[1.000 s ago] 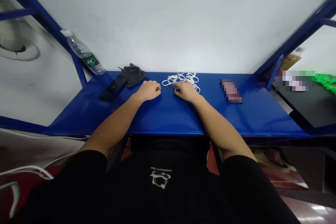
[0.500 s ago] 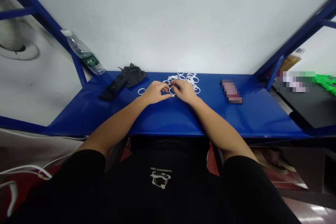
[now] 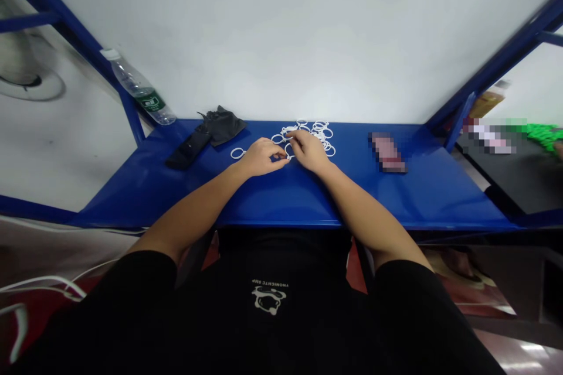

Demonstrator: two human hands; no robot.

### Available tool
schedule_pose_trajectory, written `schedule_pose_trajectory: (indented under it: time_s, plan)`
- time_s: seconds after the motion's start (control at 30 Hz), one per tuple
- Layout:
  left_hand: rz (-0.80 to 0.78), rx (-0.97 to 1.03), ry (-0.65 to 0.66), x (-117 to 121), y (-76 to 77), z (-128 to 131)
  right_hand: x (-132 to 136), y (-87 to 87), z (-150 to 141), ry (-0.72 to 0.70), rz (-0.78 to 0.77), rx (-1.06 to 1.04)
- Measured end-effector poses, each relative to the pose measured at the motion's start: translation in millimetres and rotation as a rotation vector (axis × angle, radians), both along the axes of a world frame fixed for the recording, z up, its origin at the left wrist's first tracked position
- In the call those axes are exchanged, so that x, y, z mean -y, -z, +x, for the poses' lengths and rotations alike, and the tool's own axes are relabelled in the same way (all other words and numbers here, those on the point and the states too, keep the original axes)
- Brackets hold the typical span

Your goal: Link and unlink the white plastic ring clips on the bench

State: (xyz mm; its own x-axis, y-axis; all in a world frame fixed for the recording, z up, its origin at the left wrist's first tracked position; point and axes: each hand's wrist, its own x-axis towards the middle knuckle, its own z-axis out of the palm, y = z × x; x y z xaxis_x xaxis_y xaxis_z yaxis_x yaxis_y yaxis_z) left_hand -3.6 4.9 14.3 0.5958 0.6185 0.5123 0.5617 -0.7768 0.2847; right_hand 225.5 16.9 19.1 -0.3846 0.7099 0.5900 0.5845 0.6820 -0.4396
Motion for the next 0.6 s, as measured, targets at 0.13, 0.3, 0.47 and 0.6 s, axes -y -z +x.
schedule_pose_trajectory:
  time_s: [0.13, 0.3, 0.47, 0.6]
  plan:
    - [0.043, 0.044, -0.059, 1.6, -0.1, 0.1, -3.0, 0.4, 1.6, -0.002, 0.005, -0.003]
    - [0.039, 0.028, -0.036, -0.4, 1.0, -0.6, -1.3, -0.6, -0.1, 0.032, -0.021, 0.024]
    - [0.04, -0.005, -0.037, -2.3, 2.8, -0.5, 1.0, -1.3, -3.1, 0.019, -0.067, 0.04]
    - [0.041, -0.026, -0.08, -5.5, 3.3, -2.7, -0.2, -2.1, -1.5, -0.074, -0.122, 0.056]
